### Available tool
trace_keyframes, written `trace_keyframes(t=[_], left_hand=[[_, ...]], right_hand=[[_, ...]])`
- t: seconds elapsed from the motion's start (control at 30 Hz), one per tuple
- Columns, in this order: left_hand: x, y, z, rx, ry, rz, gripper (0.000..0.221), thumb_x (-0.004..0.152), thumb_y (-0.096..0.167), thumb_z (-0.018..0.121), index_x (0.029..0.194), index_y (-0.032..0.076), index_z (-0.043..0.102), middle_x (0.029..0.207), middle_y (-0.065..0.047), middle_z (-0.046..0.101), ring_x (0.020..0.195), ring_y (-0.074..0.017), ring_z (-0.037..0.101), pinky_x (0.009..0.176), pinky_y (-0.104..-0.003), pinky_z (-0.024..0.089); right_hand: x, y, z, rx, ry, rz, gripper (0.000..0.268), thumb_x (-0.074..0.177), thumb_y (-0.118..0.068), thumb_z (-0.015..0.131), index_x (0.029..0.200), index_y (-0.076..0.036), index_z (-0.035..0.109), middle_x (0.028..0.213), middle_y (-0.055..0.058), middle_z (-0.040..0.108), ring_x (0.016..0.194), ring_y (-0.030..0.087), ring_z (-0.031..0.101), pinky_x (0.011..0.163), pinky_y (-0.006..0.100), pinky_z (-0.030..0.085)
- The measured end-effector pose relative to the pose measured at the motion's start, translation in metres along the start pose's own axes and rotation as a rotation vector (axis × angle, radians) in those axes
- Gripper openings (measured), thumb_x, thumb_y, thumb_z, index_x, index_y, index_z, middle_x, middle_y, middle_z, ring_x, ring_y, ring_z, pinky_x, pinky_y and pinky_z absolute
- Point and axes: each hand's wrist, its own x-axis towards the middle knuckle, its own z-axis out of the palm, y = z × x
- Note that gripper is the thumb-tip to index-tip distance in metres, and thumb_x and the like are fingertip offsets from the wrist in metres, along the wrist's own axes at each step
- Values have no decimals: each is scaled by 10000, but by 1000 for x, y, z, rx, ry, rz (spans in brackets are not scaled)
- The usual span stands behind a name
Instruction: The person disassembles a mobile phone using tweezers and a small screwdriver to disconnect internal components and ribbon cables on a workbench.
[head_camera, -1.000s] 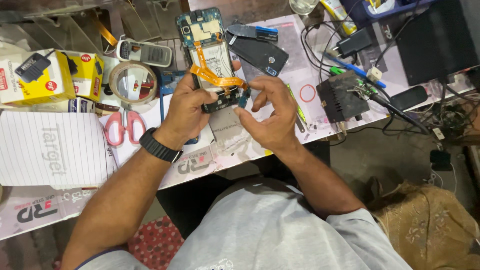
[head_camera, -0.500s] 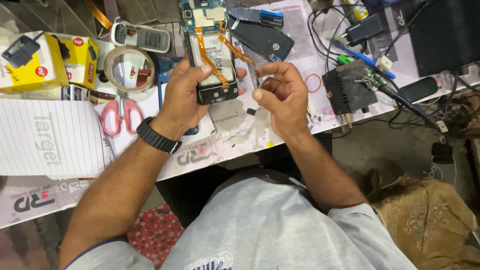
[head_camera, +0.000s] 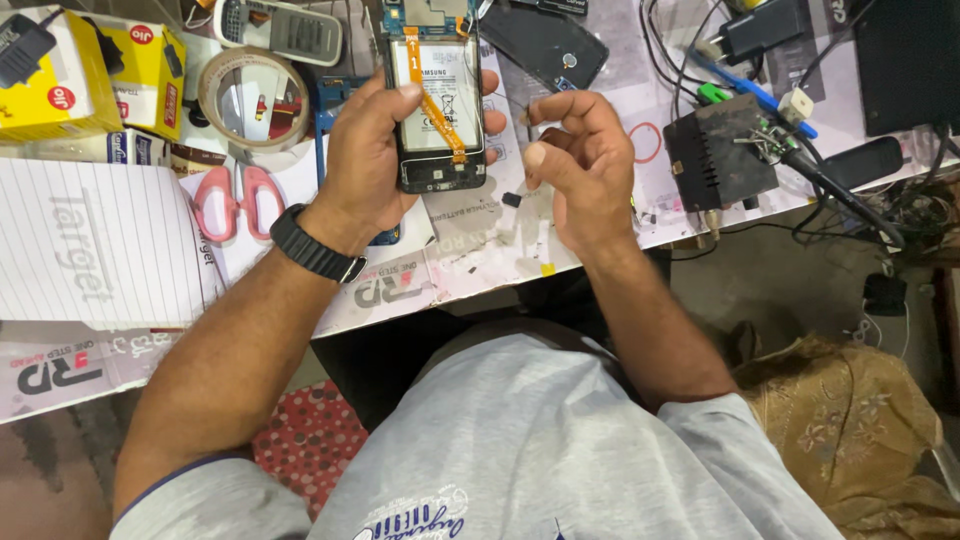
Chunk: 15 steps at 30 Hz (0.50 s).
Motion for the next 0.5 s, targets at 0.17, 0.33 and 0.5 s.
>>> trace_keyframes(t=[0.17,0.33,0.5], left_hand=[[0,0,-1,2,10,-11,459,1075,158,383,1478,-55,437,1412,-274,596,1204,-380,691,1010,-547,633],[1,-2,-3,1,0,3,469,1069,141,376,1483,-72,433,1417,-261,599,1220,-376,687,1028,-540,621],[1,-6,-8,-14,-72,83,480,1092,96,366,1557,-26,365,1491,-237,521,1306,-345,614,1107,-504,576]], right_hand=[[1,-3,-1,-41,-12,-2,431,913,-53,767,1276,39,552,1218,140,641,895,129,606,745,277,527],[-4,-3,4,-83,-8,11,438,915,-7,769,1283,41,537,1191,116,630,881,107,611,743,256,533],[-13,3,24,-416,-12,-121,504,893,-5,817,1292,23,511,1152,93,636,774,66,594,661,209,511]])
